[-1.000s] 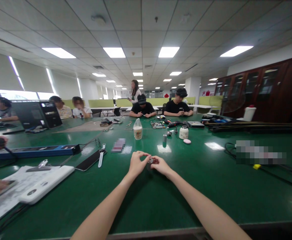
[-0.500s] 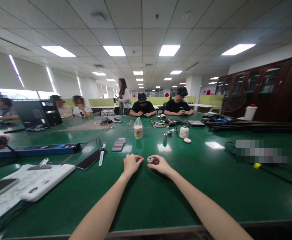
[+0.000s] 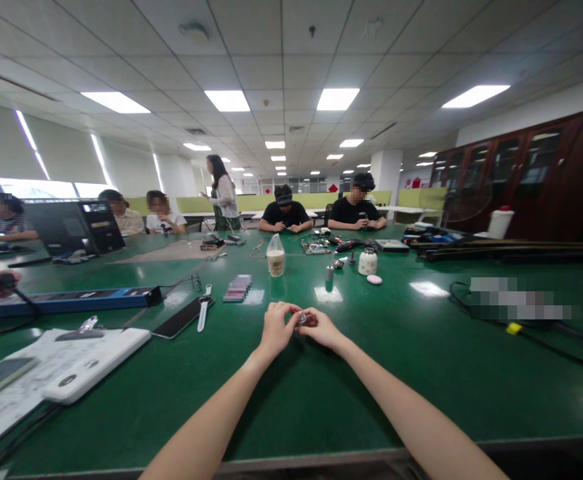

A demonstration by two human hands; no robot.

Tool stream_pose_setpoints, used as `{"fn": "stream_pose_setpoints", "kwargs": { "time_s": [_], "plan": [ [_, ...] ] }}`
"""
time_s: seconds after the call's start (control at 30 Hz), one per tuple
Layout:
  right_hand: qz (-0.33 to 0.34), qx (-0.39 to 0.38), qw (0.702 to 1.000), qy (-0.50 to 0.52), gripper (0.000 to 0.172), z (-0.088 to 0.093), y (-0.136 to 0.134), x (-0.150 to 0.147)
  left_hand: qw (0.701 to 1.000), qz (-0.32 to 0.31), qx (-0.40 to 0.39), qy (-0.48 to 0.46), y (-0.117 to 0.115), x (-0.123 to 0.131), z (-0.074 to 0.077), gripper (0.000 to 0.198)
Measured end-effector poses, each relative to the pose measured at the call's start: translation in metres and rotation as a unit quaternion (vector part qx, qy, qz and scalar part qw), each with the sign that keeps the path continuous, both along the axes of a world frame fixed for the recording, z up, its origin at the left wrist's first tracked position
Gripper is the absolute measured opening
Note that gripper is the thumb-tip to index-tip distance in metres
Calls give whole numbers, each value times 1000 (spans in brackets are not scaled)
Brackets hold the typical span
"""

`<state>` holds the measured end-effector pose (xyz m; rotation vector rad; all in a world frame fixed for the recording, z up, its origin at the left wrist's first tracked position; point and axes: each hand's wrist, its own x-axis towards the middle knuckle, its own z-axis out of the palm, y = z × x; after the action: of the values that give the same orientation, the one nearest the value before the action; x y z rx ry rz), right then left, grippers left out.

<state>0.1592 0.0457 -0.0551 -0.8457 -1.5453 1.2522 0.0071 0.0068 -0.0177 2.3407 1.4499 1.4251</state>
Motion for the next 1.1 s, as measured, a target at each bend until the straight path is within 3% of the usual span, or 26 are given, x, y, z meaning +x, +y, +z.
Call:
{"fn": "stream_pose_setpoints", "kwargs": {
  "time_s": [0.57, 1.1],
  "plan": [
    [11, -18, 1000, -17, 39, 6, 0, 2, 999, -37, 4, -11, 5, 0, -6, 17],
    [-5, -20, 999, -24, 41, 15, -5, 2, 998, -23, -10, 51, -3, -2, 6, 17]
  ]
}}
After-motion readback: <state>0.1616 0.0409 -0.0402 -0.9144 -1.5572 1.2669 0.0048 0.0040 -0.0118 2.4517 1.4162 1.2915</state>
